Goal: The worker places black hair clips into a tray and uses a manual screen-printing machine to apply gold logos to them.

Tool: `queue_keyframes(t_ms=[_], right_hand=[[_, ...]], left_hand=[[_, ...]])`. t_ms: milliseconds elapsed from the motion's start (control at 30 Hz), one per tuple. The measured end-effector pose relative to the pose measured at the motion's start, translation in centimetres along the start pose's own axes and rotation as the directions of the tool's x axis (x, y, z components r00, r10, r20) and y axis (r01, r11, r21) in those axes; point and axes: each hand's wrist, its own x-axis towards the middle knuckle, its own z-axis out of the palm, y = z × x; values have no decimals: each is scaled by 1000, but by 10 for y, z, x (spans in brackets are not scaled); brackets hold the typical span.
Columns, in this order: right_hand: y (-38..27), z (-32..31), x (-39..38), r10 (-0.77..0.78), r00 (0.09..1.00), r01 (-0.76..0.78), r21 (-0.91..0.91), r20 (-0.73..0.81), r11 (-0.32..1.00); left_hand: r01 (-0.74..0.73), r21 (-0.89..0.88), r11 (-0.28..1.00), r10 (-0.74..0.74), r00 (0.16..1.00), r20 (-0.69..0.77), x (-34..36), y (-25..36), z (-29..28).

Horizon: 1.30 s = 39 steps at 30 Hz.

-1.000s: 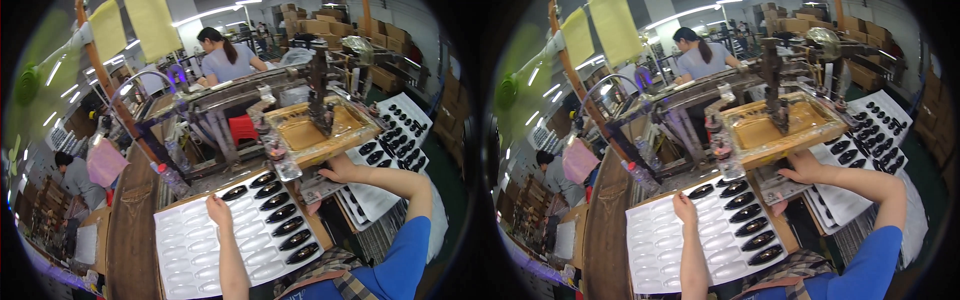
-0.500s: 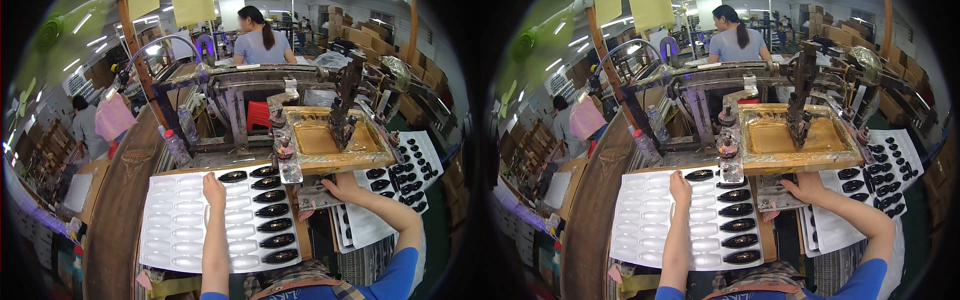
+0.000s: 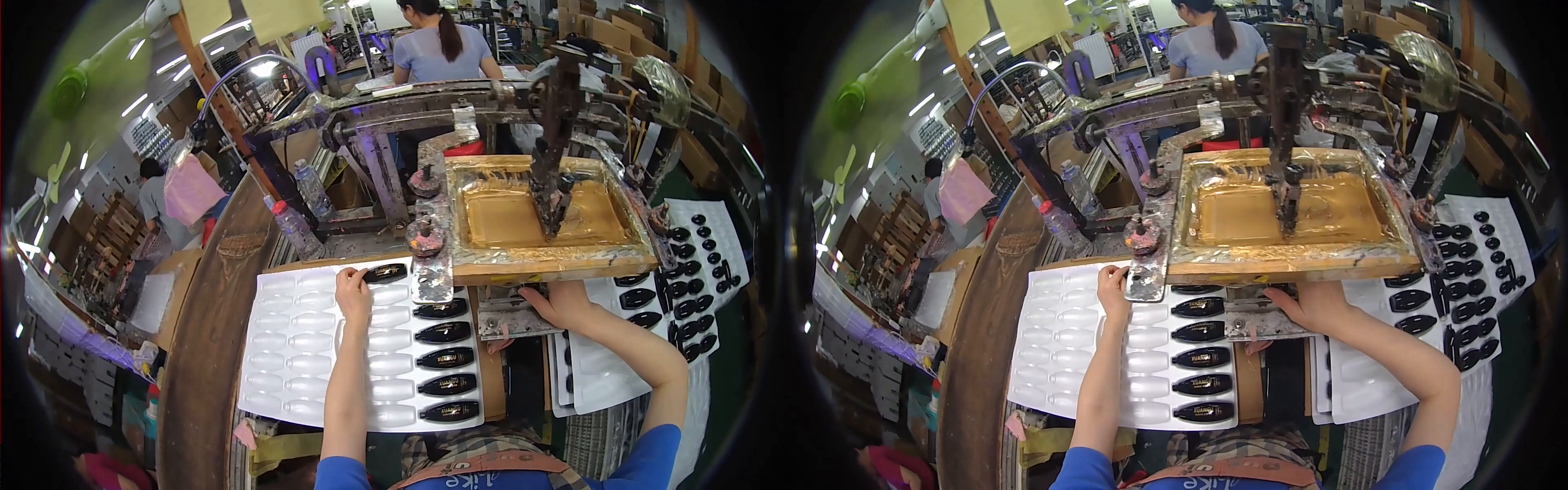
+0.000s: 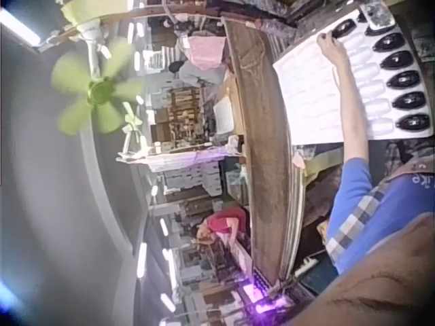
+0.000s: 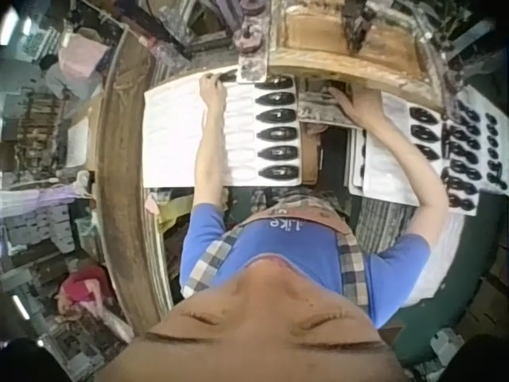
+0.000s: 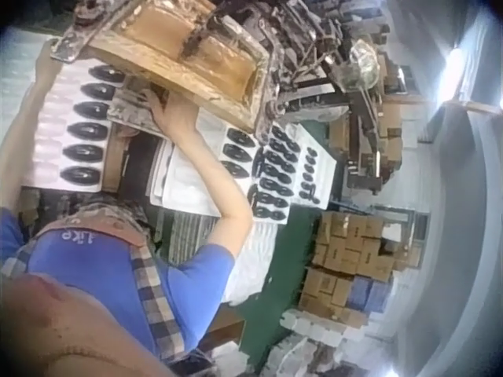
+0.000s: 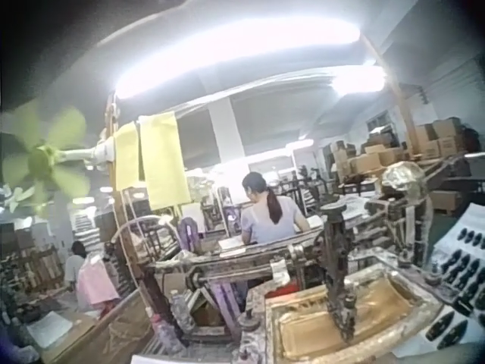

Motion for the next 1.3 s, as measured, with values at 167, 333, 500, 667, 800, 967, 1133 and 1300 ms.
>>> queue_keyframes(t_ms=[167,333,500,667,800,967,1133,1300], right_hand=[[7,4,-4,-83,989,75,-69,-125,995],[13,7,-11,-62,993,56,-63,-102,996],[11,-29,-19,-26,999,24,46,44,999],[19,-72,-59,-30,1000,31,-38,5,999],[31,-96,-107,74,995,-69,-68,74,995],[54,-118,-129,387,911,-385,-45,144,922],[81,-119,-162,438,866,-350,-332,240,876],[84,-130,-157,382,906,-280,-417,185,865]], left_hand=[[-26,24,999,26,1000,7,-2,3,3],[-64,67,996,69,995,-74,-4,-22,26],[-26,137,990,29,999,-21,-6,-25,18],[58,55,997,-57,998,-17,-7,-41,18],[13,184,983,-12,1000,-9,-2,-1,8],[40,154,987,-42,999,7,-2,4,5],[129,113,985,-127,992,-19,6,-5,0],[-92,-182,979,84,995,-53,38,19,2]])
